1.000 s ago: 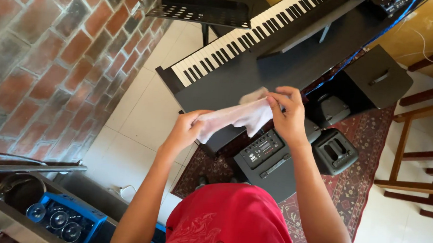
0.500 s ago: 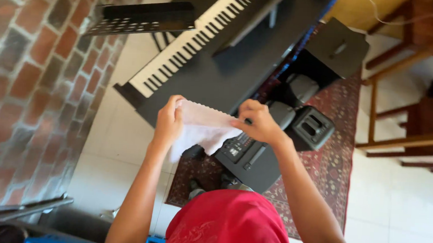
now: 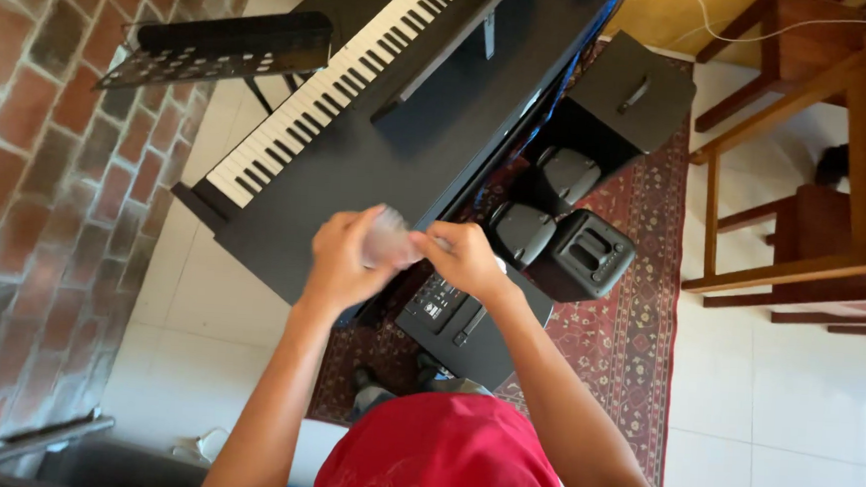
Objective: Cleaning a digital piano, its music stand, stool, and nearby speaker with a cloth.
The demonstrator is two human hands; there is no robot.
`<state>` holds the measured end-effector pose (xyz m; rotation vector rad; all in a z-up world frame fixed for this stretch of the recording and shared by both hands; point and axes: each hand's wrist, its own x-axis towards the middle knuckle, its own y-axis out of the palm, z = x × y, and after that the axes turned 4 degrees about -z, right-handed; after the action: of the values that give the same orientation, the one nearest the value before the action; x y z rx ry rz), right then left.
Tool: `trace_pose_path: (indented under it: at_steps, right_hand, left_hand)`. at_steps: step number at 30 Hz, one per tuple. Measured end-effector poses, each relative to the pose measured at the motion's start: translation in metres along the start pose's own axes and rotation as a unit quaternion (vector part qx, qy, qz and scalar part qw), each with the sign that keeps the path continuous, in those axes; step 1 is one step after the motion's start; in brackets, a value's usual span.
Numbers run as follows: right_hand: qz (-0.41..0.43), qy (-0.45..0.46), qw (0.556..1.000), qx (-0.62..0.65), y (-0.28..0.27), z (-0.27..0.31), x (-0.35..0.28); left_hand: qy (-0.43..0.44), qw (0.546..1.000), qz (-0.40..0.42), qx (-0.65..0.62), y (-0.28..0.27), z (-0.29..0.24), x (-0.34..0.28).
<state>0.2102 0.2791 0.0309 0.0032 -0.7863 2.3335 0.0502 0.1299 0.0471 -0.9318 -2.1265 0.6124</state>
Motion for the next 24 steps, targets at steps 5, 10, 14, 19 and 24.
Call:
trace_pose_path:
  at_steps: [5, 10, 14, 19, 24]
  right_hand:
    - [0.058, -0.068, 0.991, 0.098, -0.005, 0.021, 0.009]
    - [0.083, -0.040, 0.991, 0.096, -0.025, 0.023, 0.005]
    - [0.138, 0.059, 0.988, 0.046, -0.028, 0.030, 0.006]
    - [0.131, -0.091, 0.986, 0.042, -0.011, 0.004, 0.005]
    - [0.065, -0.056, 0.996, 0.026, -0.005, 0.004, 0.004]
  left_hand:
    - [0.102, 0.983, -0.027, -0.150, 0.031, -0.007, -0.010]
    - [-0.070, 0.983, -0.006, -0.168, 0.053, 0.007, -0.028]
    - [-0.155, 0.973, -0.001, -0.169, 0.058, -0.009, -0.030]
    - [-0.187, 0.950, -0.074, -0.239, 0.059, -0.012, -0.031]
    - [-0.266, 0.940, -0.086, -0.195, 0.117, 0.071, -0.069]
